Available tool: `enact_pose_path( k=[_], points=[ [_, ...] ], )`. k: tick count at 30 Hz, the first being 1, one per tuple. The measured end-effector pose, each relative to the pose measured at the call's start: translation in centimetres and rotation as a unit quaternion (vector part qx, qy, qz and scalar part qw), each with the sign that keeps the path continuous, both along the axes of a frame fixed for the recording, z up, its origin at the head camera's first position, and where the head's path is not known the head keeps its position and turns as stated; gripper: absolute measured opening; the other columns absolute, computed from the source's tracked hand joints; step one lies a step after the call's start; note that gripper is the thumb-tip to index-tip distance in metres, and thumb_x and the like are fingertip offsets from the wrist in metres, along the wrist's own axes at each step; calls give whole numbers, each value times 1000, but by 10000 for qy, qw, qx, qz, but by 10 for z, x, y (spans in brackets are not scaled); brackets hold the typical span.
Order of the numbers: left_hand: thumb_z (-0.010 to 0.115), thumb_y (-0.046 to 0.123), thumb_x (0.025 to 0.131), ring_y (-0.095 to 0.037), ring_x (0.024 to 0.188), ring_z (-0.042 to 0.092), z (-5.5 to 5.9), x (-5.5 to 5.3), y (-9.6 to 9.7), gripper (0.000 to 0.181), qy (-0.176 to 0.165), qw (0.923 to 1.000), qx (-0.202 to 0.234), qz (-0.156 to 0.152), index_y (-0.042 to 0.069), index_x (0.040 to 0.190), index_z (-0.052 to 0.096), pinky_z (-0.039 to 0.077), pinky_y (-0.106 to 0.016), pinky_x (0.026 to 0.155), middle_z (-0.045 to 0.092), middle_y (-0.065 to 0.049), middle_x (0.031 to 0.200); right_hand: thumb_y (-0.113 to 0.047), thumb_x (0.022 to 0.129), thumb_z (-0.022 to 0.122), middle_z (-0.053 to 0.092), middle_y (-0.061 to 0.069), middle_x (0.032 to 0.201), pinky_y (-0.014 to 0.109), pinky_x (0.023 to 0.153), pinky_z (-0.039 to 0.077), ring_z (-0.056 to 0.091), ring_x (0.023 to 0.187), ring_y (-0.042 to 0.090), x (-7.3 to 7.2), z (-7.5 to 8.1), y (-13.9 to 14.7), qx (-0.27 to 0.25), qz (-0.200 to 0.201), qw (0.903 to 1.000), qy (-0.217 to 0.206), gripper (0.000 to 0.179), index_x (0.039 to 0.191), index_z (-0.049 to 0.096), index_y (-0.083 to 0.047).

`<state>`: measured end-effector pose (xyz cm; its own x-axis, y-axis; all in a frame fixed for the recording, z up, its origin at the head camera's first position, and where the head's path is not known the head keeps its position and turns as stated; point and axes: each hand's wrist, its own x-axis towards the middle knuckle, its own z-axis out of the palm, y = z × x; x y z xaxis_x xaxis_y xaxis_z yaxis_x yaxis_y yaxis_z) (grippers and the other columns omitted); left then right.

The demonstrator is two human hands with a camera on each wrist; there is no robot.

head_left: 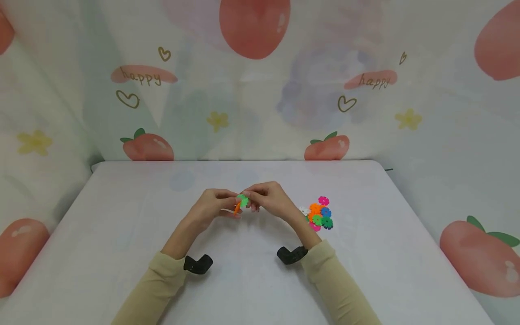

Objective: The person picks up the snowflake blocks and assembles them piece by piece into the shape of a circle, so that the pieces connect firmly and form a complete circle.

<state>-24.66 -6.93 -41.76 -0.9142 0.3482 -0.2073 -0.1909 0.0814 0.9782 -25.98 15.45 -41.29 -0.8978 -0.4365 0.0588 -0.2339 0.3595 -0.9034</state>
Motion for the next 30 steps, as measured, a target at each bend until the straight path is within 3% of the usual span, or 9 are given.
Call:
enact_pose_path(
  k=[7,13,20,24,30],
  points=[
    [69,14,98,-20,88,76,0,-1,-8,31,-148,9998,34,96,-8,120,64,62,-36,87,72,-11,104,-26,100,70,74,23,97,53,80,59,68,84,44,-5,12,33,814,-233,9962,202,27,113,75,-4],
    [64,8,99,-21,87,76,-1,-5,-16,28,-276,9990,356,-39,-10,119,59,62,-37,88,71,-9,99,-25,98,72,73,20,104,54,84,57,67,89,41,-3,20,61,1319,-576,9894,176,18,106,77,-9],
    [66,10,99,-24,87,78,-1,-6,-20,38,-348,9985,419,52,-14,128,57,62,-36,88,69,-9,101,-23,98,72,72,13,100,34,75,56,66,85,30,-1,15,87,2071,-827,9748,-26,16,106,76,-10],
    [66,10,99,-23,85,77,-1,-6,-19,36,-341,9983,463,39,-13,125,58,62,-37,88,69,-7,98,-18,97,71,72,9,99,28,72,55,64,85,23,1,10,101,2536,-828,9637,-81,14,106,75,-8],
    [68,12,99,-21,85,77,-2,-4,-18,31,-179,9990,391,-100,-12,118,62,62,-37,87,70,-7,96,-13,95,72,71,10,100,29,75,56,62,88,21,5,8,121,3009,-577,9519,-9,15,106,74,-3]
  ],
)
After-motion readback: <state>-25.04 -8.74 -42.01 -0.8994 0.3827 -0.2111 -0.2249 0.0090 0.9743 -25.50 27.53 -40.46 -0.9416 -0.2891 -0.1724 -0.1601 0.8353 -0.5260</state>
